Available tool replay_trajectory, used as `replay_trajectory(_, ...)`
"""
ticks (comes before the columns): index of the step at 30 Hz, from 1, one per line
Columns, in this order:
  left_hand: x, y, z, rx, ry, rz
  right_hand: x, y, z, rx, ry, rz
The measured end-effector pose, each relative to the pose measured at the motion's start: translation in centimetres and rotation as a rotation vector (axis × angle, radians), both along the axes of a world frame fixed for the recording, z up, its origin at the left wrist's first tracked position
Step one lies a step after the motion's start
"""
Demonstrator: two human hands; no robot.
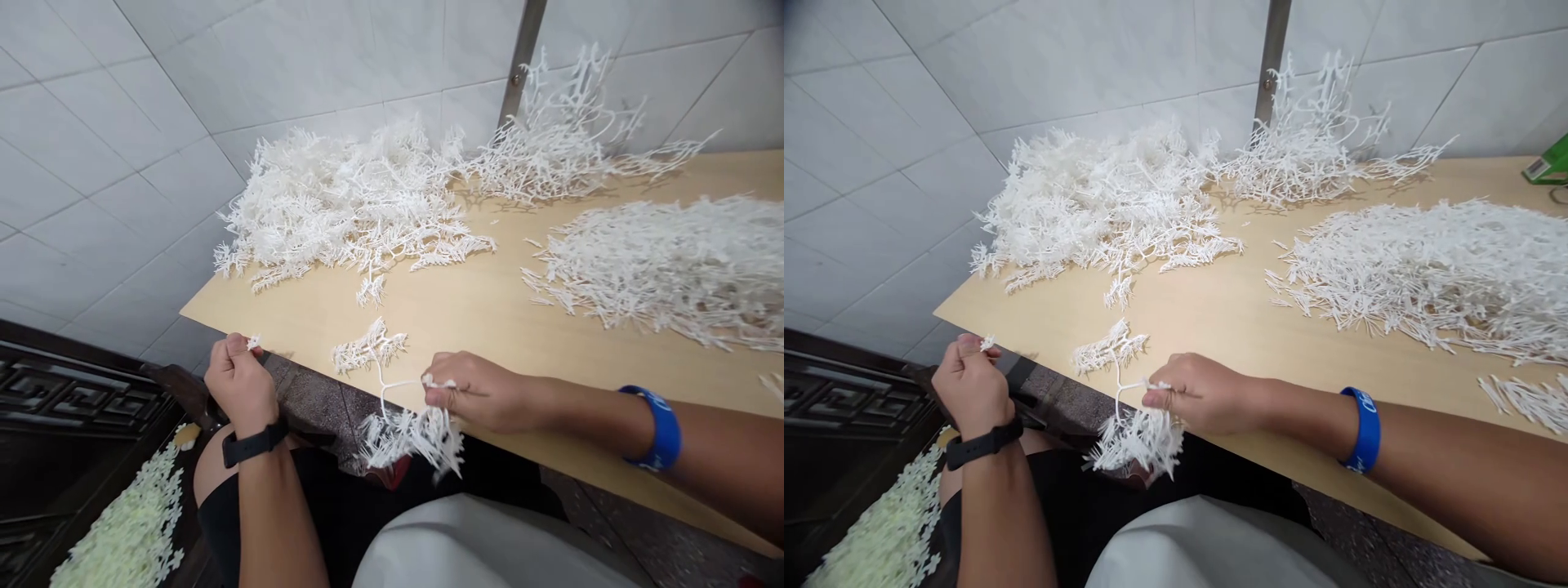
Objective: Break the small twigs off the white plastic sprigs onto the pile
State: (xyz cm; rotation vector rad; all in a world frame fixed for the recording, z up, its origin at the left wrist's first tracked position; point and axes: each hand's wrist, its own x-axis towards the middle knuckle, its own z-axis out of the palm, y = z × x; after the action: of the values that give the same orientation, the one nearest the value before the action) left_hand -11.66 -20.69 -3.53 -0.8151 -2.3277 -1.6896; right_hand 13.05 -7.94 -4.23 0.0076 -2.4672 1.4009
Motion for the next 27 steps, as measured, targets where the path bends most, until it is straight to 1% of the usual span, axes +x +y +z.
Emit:
replay_trajectory(1,-0.1,-0.3,0.1,0.059,-0.036,-0.009,-0.1,0.2,-0.2,-0.031,-0.012,-0.073)
replay_trajectory(2,0.4,-0.4,0.1,0.097,-0.090,-0.087,-0.3,0.5,-0.4,-0.061,-0.024,-0.147)
replay_trajectory(4,2.6,-0.3,0.1,0.081,-0.139,-0.209,-0.7,1.2,-0.7,-0.112,-0.035,-0.277)
replay_trajectory(6,5.1,0.2,0.2,0.035,-0.189,-0.335,-0.9,1.7,-0.9,-0.139,-0.038,-0.352)
replay_trajectory(8,6.7,0.6,0.2,0.034,-0.252,-0.417,-0.8,1.9,-1.0,-0.159,-0.034,-0.382)
replay_trajectory(10,7.3,0.9,0.2,0.062,-0.328,-0.466,-0.7,2.0,-1.0,-0.213,-0.030,-0.398)
replay_trajectory(13,7.6,1.1,-0.1,0.114,-0.463,-0.531,-0.8,2.1,-0.8,-0.350,-0.033,-0.449)
replay_trajectory(16,7.9,1.2,0.0,0.179,-0.596,-0.594,-0.7,2.1,0.2,-0.442,-0.039,-0.540)
replay_trajectory(18,7.9,1.2,0.4,0.231,-0.667,-0.618,-0.2,2.1,1.6,-0.459,-0.019,-0.602)
replay_trajectory(20,7.4,1.0,1.3,0.300,-0.728,-0.619,0.6,2.1,3.6,-0.469,0.026,-0.625)
replay_trajectory(24,5.5,-0.5,3.1,0.473,-0.826,-0.541,1.3,3.0,9.0,-0.448,0.144,-0.589)
replay_trajectory(27,4.3,-2.1,3.8,0.535,-0.881,-0.495,0.8,4.0,13.0,-0.413,0.257,-0.611)
